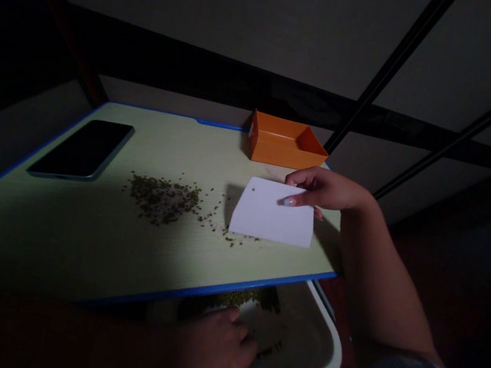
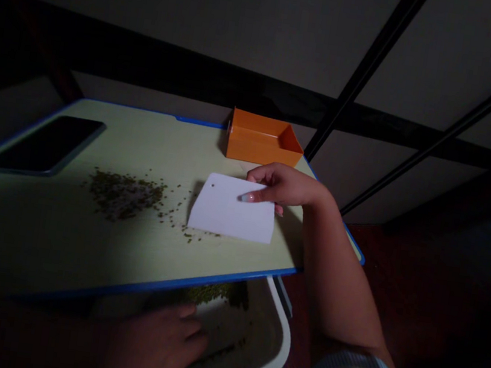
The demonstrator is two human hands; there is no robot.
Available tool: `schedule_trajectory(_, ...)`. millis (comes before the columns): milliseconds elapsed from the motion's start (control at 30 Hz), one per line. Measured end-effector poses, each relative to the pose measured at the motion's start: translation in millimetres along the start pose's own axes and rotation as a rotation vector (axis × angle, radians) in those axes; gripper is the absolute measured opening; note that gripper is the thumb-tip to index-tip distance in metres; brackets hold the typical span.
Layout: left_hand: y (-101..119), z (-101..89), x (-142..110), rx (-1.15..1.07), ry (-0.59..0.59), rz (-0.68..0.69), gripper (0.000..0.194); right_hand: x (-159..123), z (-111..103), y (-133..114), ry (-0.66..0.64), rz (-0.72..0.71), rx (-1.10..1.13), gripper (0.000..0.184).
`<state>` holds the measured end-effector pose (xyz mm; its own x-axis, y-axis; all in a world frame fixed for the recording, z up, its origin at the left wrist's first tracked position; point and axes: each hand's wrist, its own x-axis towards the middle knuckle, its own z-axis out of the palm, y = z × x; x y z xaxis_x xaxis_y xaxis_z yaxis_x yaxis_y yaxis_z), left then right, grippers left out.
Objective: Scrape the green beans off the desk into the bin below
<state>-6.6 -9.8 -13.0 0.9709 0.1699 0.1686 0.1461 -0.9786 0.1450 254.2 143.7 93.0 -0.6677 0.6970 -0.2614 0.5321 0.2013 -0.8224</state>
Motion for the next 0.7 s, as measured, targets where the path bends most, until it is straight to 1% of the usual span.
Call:
schedule_trajectory(100, -0.9, -3.2, 0.8, 0.066, -0.017, 0.051, 0.040, -2.5, -3.3, 0.1, 0.024, -0.002, -0.010, 0.030)
schedule_trajectory(200, -1.6, -5.3, 2.9, 0.114, -0.032, 0.072, 0.043, -3.8, -5.2, 1.4, 0.027, 0.011, -0.022, 0.029)
schedule_trajectory(367, -0.9, -7.1, 4.5, 0.132, -0.126, 0.099, 0.044, -3.0, -3.6, 2.9, 0.031, 0.028, -0.026, 0.030)
schedule_trajectory(400, -0.5, -7.6, 4.3, 0.132, -0.131, 0.095, 0.043, -2.6, -2.8, 2.6, 0.028, 0.028, -0.022, 0.030)
schedule_trajectory(567, 0.6, -8.2, 4.3, 0.139, -0.081, 0.083, 0.041, -2.0, 0.3, -0.1, 0.007, 0.012, 0.004, 0.030)
schedule_trajectory(700, -0.3, -7.9, 6.6, 0.138, -0.105, 0.090, 0.044, -4.9, -1.1, -0.6, 0.035, 0.003, 0.029, 0.029)
